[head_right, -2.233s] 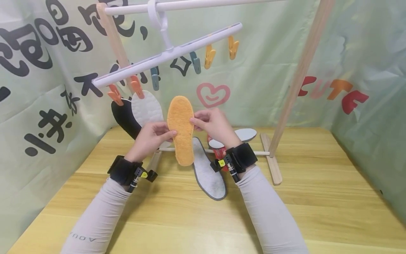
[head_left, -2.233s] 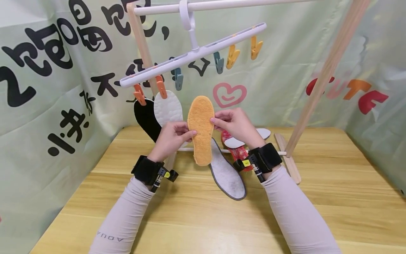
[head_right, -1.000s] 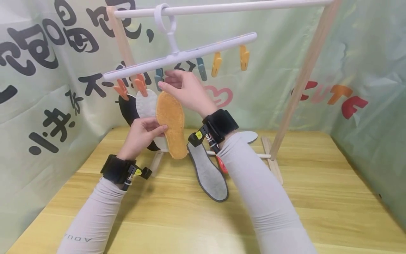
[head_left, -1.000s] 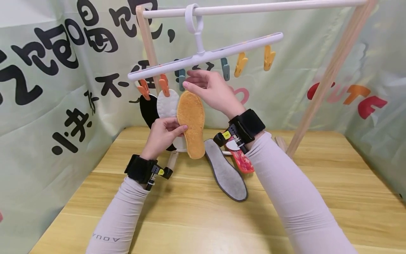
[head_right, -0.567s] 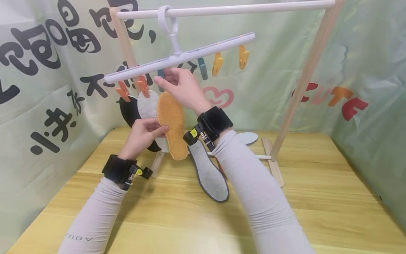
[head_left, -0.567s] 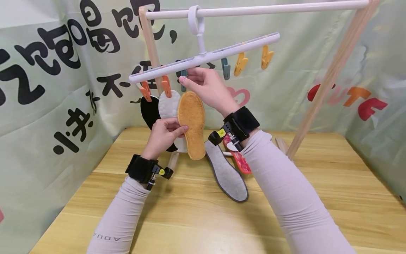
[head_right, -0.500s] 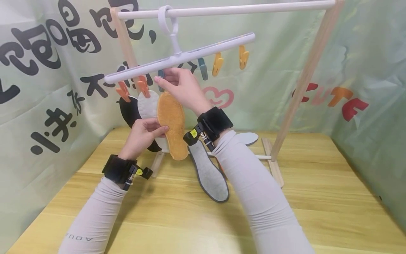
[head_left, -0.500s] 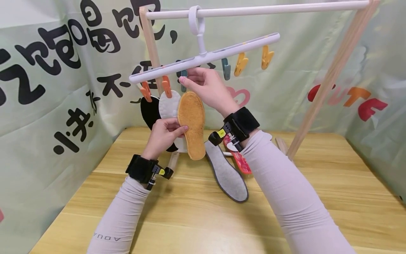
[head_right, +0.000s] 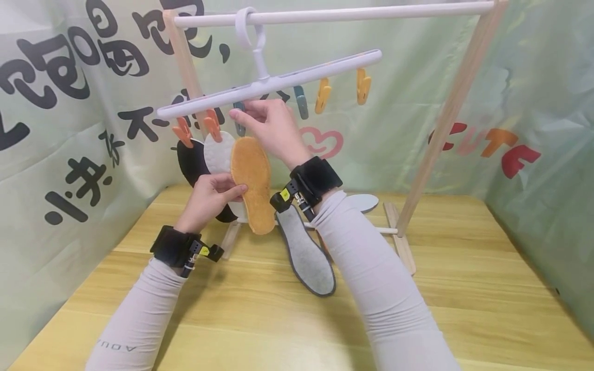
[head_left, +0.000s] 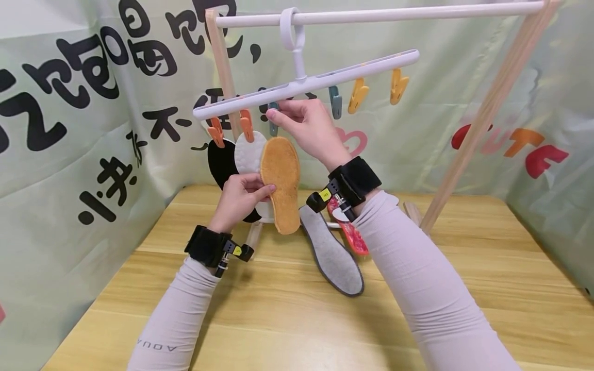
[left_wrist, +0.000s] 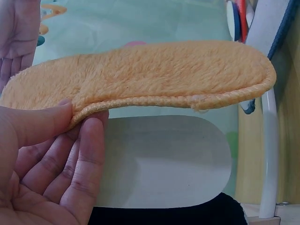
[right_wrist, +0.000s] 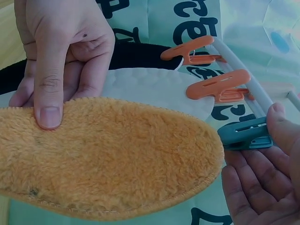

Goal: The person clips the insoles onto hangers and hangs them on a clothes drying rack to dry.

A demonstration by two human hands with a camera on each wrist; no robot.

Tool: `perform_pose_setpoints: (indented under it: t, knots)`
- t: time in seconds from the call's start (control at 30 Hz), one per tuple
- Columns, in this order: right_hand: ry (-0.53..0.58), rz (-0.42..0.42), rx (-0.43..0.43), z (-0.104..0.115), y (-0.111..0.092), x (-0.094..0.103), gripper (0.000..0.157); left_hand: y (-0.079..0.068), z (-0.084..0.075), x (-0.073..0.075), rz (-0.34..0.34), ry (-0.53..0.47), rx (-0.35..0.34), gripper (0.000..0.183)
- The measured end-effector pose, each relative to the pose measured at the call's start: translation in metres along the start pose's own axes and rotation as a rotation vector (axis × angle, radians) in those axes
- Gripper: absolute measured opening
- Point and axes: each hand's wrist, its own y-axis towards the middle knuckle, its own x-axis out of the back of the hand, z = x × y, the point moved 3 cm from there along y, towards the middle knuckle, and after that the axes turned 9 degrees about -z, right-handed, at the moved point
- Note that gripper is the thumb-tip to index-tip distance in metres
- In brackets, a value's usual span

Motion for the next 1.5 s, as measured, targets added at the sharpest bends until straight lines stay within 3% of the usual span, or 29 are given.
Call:
perform_pose_setpoints:
  t: [0.47,1.5]
  knots:
    - [-0.018,-0.066,0.02,-0.001,0.0,0.003,0.026,0.003,0.0,0.001,-0.004,-0.042,-0.001,0.018]
    - [0.036,-0.053,-0.021,-0.003,-0.001,0.005,0.028,-0.001,-0.012,-0.001,-0.063,-0.028,-0.067,0.017]
